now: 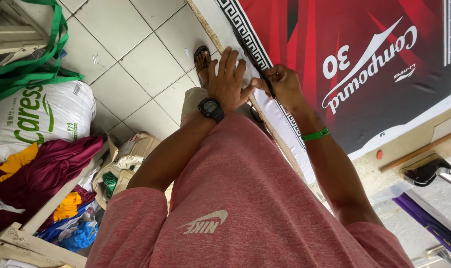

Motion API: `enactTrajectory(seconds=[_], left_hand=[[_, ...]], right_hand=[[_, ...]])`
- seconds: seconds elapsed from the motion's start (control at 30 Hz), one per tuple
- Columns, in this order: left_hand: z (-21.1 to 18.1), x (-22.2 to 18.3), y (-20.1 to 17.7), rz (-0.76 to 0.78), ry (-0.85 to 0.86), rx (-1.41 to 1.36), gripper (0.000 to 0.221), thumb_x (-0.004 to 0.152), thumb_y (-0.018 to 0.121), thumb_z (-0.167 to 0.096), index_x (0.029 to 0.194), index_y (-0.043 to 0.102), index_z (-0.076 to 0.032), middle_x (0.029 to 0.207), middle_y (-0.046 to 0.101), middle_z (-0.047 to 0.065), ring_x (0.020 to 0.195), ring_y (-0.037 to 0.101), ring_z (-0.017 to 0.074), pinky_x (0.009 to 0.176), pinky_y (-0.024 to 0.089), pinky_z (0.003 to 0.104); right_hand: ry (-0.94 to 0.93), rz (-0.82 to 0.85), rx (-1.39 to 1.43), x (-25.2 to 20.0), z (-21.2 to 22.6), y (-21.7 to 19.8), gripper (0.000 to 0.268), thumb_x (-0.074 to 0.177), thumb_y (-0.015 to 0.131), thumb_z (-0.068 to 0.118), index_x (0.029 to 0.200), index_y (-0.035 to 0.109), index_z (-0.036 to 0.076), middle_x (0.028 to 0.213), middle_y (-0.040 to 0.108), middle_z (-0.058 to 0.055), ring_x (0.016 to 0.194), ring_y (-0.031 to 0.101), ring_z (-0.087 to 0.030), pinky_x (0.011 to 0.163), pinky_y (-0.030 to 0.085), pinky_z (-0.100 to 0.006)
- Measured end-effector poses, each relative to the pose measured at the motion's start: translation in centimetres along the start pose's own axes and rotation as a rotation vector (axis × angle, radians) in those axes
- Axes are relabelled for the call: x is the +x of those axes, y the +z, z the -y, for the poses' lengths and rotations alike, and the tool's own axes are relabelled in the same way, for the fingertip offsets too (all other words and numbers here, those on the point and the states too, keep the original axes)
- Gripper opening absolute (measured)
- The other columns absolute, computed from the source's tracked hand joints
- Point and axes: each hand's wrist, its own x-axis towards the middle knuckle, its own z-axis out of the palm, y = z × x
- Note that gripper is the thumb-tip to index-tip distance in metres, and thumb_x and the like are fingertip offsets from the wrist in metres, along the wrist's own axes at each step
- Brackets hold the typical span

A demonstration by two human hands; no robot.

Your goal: A person cuts a fabric pattern, uses a calculator to determine measurements, writes notes, and then marks a new piece of fabric using a ruler and chalk.

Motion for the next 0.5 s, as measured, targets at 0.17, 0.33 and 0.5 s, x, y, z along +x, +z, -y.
enactTrajectory(seconds=[0.17,0.33,0.5], left_hand=[[0.1,0.3,-1.2,-0.041,0.013,-0.004,0.058,0.105,0.065,-0.057,0.133,0.069,-0.006,0.153,0.059,0.02,0.151,0.049,0.0383,0.103,0.048,0.06],[0.4,0.1,0.6,-0.26,0.058,0.021,0.064,0.111,0.048,-0.066,0.131,0.062,-0.007,0.143,0.057,0.02,0.145,0.055,0.039,0.106,0.046,0.056],[1.0,0.1,0.7,-0.219,0.08,-0.057,0.055,0.105,0.062,-0.057,0.13,0.065,-0.008,0.14,0.057,0.017,0.141,0.056,0.0401,0.106,0.044,0.057]], right_hand=[[-0.033,0.048,0.206,1.7,-0.7,0.0,0.044,0.078,0.103,0.023,0.09,0.064,0.008,0.059,0.062,-0.002,0.044,0.052,-0.008,0.04,0.039,-0.023],[-0.167,0.031,0.259,4.7,-3.2,0.9,0.048,0.09,0.101,0.012,0.12,0.069,-0.008,0.072,0.07,-0.016,0.05,0.068,-0.015,0.042,0.053,-0.024],[-0.155,0.051,0.253,6.2,-3.0,1.0,0.037,0.087,0.097,0.002,0.113,0.073,-0.008,0.07,0.072,-0.018,0.045,0.066,-0.017,0.039,0.054,-0.027]])
